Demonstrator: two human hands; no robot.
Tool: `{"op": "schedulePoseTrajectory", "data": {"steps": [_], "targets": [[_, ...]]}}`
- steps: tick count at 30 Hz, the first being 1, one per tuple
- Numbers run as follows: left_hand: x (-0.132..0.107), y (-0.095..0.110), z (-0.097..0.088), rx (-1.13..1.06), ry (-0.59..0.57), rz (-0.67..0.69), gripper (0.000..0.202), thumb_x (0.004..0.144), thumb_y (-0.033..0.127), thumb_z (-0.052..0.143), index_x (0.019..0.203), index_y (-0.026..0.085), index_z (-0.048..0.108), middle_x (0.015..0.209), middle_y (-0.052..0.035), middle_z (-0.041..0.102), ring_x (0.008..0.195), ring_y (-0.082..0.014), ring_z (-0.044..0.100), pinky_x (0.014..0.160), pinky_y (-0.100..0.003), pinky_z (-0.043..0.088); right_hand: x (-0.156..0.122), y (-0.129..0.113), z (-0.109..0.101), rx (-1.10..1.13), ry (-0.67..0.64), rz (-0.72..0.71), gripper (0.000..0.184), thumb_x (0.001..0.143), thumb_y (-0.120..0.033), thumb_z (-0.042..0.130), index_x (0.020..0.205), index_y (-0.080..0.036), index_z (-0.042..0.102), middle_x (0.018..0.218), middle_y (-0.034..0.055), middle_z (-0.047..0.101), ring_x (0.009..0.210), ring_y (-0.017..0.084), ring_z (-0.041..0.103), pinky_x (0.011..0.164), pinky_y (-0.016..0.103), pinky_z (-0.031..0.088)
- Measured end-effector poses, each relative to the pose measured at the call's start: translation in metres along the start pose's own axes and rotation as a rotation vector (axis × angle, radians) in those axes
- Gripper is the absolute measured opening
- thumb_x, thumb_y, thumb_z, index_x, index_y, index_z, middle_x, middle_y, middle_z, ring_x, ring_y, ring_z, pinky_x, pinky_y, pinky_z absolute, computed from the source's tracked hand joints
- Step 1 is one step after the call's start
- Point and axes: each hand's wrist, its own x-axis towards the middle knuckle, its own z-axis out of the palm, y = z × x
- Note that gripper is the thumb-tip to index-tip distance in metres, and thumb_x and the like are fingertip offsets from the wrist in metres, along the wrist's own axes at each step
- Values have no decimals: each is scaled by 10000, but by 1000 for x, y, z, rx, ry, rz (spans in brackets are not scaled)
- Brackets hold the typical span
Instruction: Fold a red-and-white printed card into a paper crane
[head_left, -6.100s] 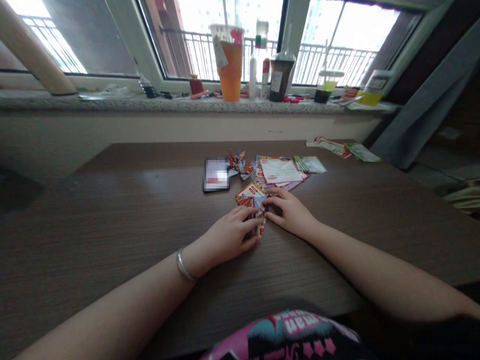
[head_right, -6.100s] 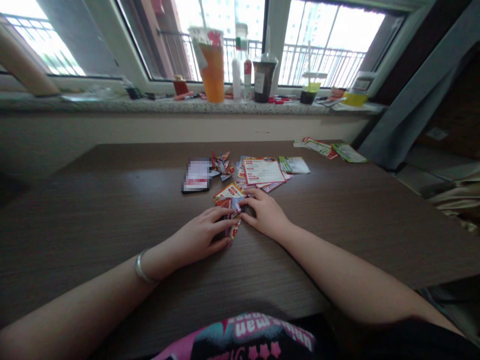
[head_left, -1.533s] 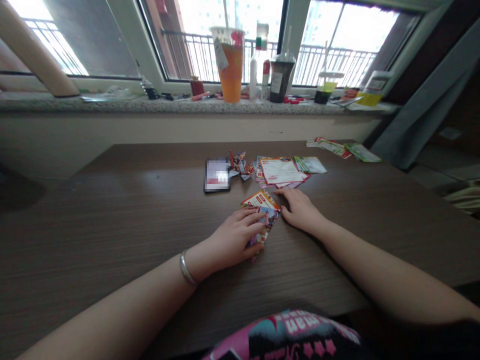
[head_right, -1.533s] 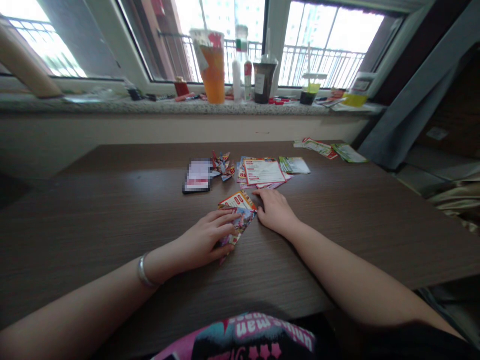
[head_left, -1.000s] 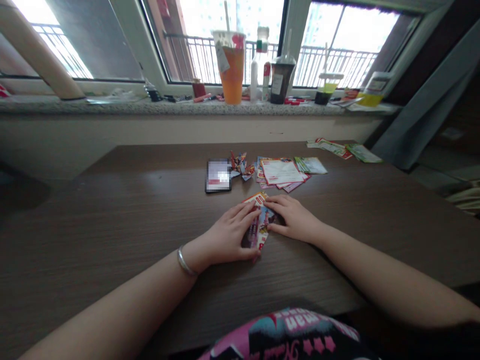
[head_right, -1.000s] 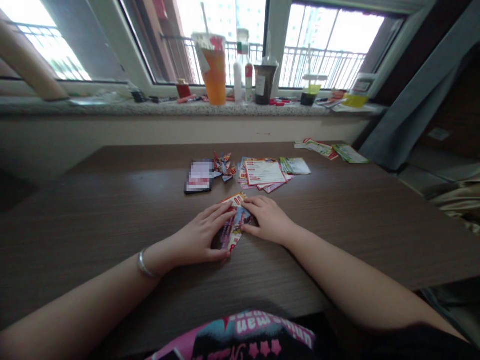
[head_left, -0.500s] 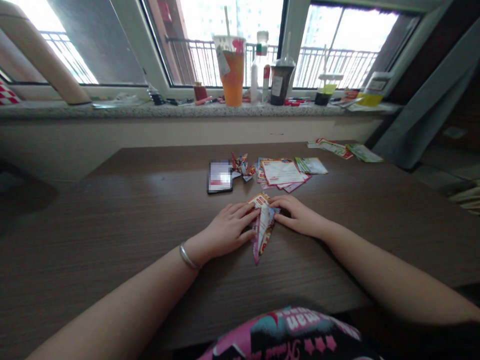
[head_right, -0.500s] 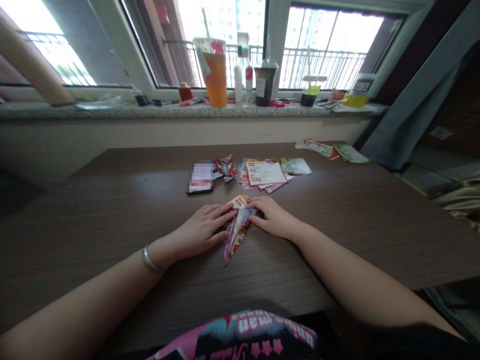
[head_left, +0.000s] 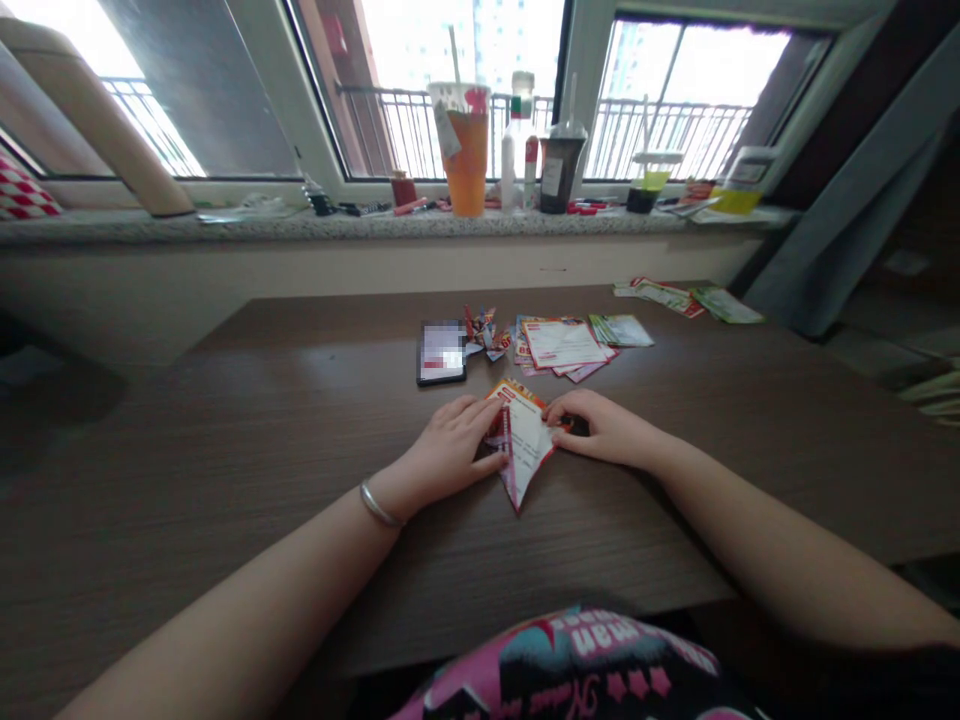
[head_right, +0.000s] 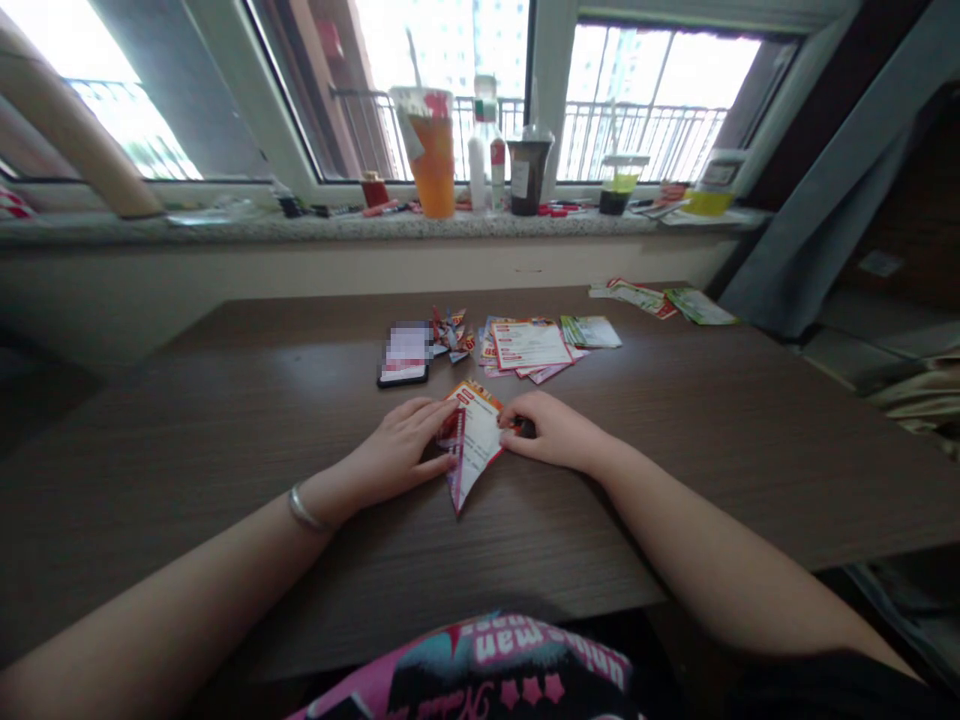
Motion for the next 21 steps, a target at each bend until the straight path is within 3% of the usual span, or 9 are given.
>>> {"op": "schedulePoseTrajectory", "data": {"steps": [6, 10, 12, 17, 21], "targets": [[3, -1, 1, -254, 114, -46, 726, 847, 421, 563, 1454, 154, 266, 1387, -156, 450, 1271, -268, 429, 1078, -442, 345, -5, 5, 2, -131, -57, -79, 436, 758, -359, 693, 1165, -218, 619, 1259, 104, 589, 1190, 254, 514, 1038, 457, 384], [6, -4, 0, -472, 254, -142, 588, 932, 382, 426, 1446, 143, 270, 1080, -85, 606, 1022, -193, 572, 981, -380, 434, -6, 8, 4, -179, -73, -49, 667, 750, -458, 690, 1333, -188, 509, 1333, 135, 535, 1231, 282, 479, 1057, 470, 366], [7, -6, -1, -516, 286, -197, 536, 947, 379, 388, 1424, 150, 309, 933, -40, 619, 903, -173, 595, 917, -361, 466, -6, 9, 3, -179, -75, -48, 728, 747, -470, 691, 1377, -189, 459, 1338, 137, 532, 1227, 286, 483, 1053, 474, 369], [5, -10, -8, -543, 179, -209, 483, 959, 390, 338, 1386, 166, 363, 789, -11, 632, 732, -165, 613, 737, -320, 504, -6, 7, 1, -152, -69, -52, 798, 740, -469, 699, 1423, -205, 383, 1316, 129, 552, 1202, 281, 507, 1025, 472, 392], [4, -14, -17, -212, 73, -34, 557, 862, 308, 532, 1390, 192, 397, 789, -12, 644, 817, -202, 599, 821, -359, 453, -6, 5, 0, -141, -62, -47, 808, 735, -462, 705, 1425, -199, 375, 1320, 132, 549, 1209, 281, 504, 1033, 466, 387]]}}
